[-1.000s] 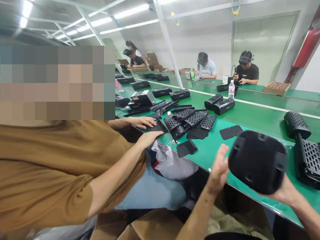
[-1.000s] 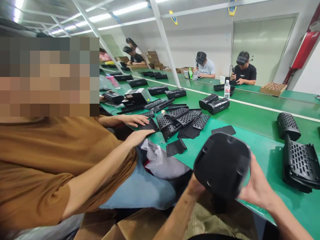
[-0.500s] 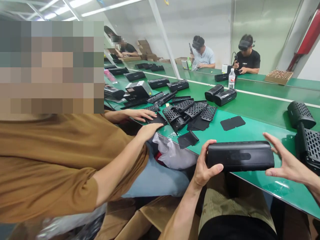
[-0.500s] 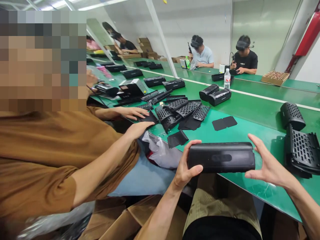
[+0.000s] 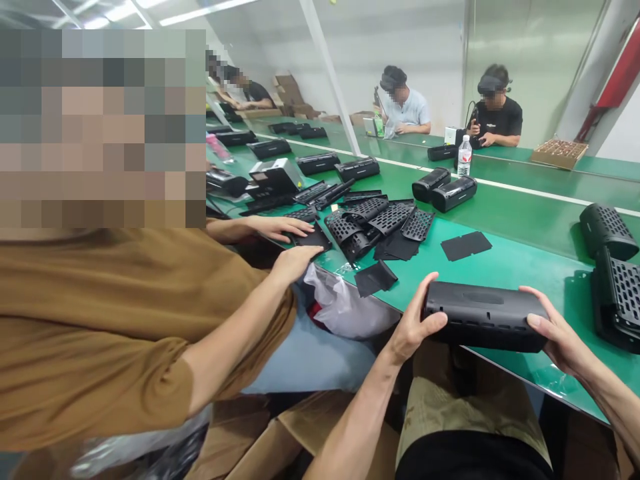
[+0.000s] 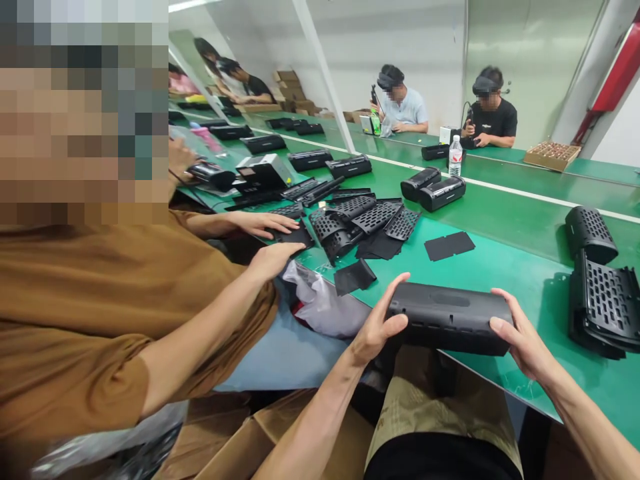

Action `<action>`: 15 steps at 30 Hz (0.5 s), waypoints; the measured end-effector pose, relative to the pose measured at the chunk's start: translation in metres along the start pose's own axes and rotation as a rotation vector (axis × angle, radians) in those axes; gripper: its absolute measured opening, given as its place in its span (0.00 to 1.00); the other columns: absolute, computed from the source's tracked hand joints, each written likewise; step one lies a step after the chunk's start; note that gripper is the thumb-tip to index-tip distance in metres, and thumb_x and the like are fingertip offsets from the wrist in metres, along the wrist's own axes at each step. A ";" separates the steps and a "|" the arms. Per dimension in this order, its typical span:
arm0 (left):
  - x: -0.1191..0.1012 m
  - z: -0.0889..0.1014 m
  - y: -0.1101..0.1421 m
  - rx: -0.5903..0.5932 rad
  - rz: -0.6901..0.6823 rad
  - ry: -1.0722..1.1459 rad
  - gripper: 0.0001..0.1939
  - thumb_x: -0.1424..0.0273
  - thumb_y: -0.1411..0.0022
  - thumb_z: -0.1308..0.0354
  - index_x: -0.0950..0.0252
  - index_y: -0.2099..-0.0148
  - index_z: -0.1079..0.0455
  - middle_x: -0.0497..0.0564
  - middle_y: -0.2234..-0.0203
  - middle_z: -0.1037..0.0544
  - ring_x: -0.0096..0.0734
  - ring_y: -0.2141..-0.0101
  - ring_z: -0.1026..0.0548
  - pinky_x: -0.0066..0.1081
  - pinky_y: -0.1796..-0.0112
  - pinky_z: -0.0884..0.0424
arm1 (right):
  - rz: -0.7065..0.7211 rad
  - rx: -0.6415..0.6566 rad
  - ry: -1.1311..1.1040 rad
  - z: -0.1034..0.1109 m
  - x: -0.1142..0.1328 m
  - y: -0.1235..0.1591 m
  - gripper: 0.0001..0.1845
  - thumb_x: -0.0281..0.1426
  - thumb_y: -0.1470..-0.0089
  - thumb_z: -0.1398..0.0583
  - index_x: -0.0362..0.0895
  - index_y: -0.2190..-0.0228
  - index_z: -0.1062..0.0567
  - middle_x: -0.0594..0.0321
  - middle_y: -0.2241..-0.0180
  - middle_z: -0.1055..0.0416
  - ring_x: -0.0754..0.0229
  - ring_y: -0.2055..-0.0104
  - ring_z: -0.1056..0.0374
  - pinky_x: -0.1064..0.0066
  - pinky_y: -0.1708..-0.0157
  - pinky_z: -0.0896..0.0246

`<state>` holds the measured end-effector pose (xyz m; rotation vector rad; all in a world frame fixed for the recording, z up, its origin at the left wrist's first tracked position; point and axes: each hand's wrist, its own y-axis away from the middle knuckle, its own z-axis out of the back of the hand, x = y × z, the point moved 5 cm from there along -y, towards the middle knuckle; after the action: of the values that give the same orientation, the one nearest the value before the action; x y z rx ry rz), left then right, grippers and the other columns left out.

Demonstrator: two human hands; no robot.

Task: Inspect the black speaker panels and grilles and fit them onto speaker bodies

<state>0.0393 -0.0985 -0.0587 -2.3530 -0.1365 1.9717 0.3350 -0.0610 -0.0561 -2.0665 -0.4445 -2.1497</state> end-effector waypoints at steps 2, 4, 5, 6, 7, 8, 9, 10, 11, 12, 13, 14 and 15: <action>0.003 -0.001 -0.003 -0.057 0.026 0.051 0.47 0.47 0.47 0.26 0.61 0.32 0.33 0.56 0.43 0.22 0.51 0.45 0.25 0.42 0.41 0.31 | -0.104 0.018 -0.058 0.000 -0.005 0.001 0.47 0.59 0.42 0.37 0.53 0.30 0.40 0.50 0.47 0.24 0.47 0.63 0.23 0.54 0.68 0.23; 0.007 -0.004 -0.008 -0.090 0.074 0.141 0.44 0.46 0.49 0.25 0.61 0.36 0.30 0.53 0.52 0.20 0.44 0.53 0.22 0.38 0.48 0.27 | -0.114 0.033 0.024 0.006 -0.004 0.002 0.50 0.60 0.42 0.36 0.52 0.28 0.42 0.46 0.42 0.26 0.44 0.61 0.21 0.51 0.66 0.21; 0.009 -0.005 -0.010 -0.087 0.117 0.193 0.43 0.47 0.49 0.24 0.60 0.37 0.29 0.51 0.56 0.19 0.40 0.56 0.21 0.36 0.52 0.26 | -0.079 0.045 0.106 0.010 -0.003 0.003 0.53 0.60 0.44 0.35 0.51 0.28 0.42 0.45 0.39 0.27 0.41 0.55 0.21 0.49 0.60 0.21; 0.011 -0.006 -0.013 -0.080 0.166 0.245 0.42 0.47 0.50 0.24 0.60 0.38 0.29 0.50 0.59 0.19 0.38 0.59 0.21 0.34 0.55 0.26 | -0.026 0.066 0.200 0.013 -0.001 0.005 0.56 0.61 0.47 0.33 0.50 0.27 0.42 0.44 0.37 0.29 0.37 0.47 0.23 0.46 0.52 0.22; 0.013 -0.006 -0.017 -0.066 0.221 0.288 0.42 0.47 0.50 0.23 0.61 0.39 0.28 0.49 0.61 0.19 0.36 0.61 0.21 0.32 0.57 0.26 | 0.036 0.085 0.293 0.016 0.000 0.007 0.59 0.60 0.49 0.31 0.49 0.27 0.42 0.43 0.35 0.31 0.34 0.39 0.27 0.44 0.45 0.26; 0.014 -0.006 -0.021 -0.045 0.275 0.317 0.41 0.48 0.50 0.22 0.61 0.40 0.28 0.49 0.63 0.19 0.35 0.62 0.21 0.31 0.59 0.26 | 0.098 0.093 0.370 0.018 0.000 0.009 0.61 0.60 0.51 0.29 0.49 0.26 0.42 0.44 0.33 0.32 0.32 0.33 0.32 0.42 0.40 0.30; 0.015 -0.006 -0.025 -0.024 0.319 0.334 0.41 0.49 0.50 0.22 0.61 0.39 0.28 0.49 0.63 0.19 0.34 0.63 0.21 0.30 0.60 0.26 | 0.145 0.087 0.416 0.019 -0.002 0.012 0.60 0.59 0.51 0.29 0.50 0.26 0.42 0.45 0.33 0.32 0.31 0.30 0.36 0.41 0.37 0.34; 0.014 -0.006 -0.030 -0.008 0.345 0.344 0.41 0.49 0.49 0.22 0.61 0.38 0.28 0.50 0.62 0.18 0.35 0.63 0.21 0.30 0.61 0.25 | 0.171 0.067 0.421 0.021 -0.006 0.012 0.56 0.59 0.49 0.30 0.51 0.27 0.40 0.46 0.33 0.31 0.32 0.30 0.37 0.41 0.36 0.35; 0.014 -0.006 -0.035 -0.005 0.346 0.357 0.42 0.48 0.47 0.23 0.60 0.37 0.29 0.52 0.60 0.18 0.35 0.63 0.20 0.31 0.62 0.24 | 0.176 0.037 0.378 0.023 -0.011 0.011 0.51 0.58 0.46 0.32 0.51 0.29 0.36 0.47 0.34 0.29 0.33 0.31 0.34 0.42 0.36 0.34; 0.012 -0.005 -0.040 -0.023 0.321 0.379 0.42 0.46 0.45 0.25 0.59 0.35 0.30 0.53 0.57 0.18 0.37 0.62 0.20 0.33 0.63 0.24 | 0.160 0.000 0.292 0.025 -0.016 0.007 0.45 0.57 0.43 0.34 0.51 0.32 0.32 0.47 0.36 0.27 0.35 0.35 0.29 0.43 0.39 0.30; 0.011 -0.004 -0.046 -0.067 0.271 0.398 0.42 0.43 0.43 0.29 0.58 0.34 0.32 0.55 0.53 0.19 0.38 0.61 0.20 0.34 0.64 0.23 | 0.124 -0.041 0.179 0.028 -0.022 -0.001 0.39 0.57 0.42 0.36 0.50 0.36 0.28 0.47 0.40 0.24 0.36 0.42 0.24 0.45 0.45 0.25; 0.010 -0.001 -0.050 -0.137 0.197 0.395 0.41 0.42 0.41 0.31 0.58 0.34 0.33 0.57 0.50 0.20 0.39 0.60 0.20 0.35 0.64 0.23 | 0.075 -0.079 0.061 0.030 -0.027 -0.013 0.35 0.57 0.41 0.37 0.49 0.41 0.25 0.48 0.46 0.20 0.38 0.50 0.20 0.46 0.53 0.20; 0.010 0.002 -0.053 -0.218 0.111 0.346 0.38 0.42 0.39 0.33 0.59 0.36 0.32 0.58 0.49 0.21 0.40 0.58 0.20 0.36 0.64 0.23 | 0.033 -0.129 -0.049 0.033 -0.028 -0.030 0.32 0.57 0.41 0.37 0.49 0.46 0.24 0.50 0.53 0.18 0.41 0.58 0.19 0.48 0.61 0.19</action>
<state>0.0381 -0.0447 -0.0628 -2.8573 -0.2150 1.6279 0.3592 -0.0263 -0.0870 -2.1817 -0.2820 -2.1666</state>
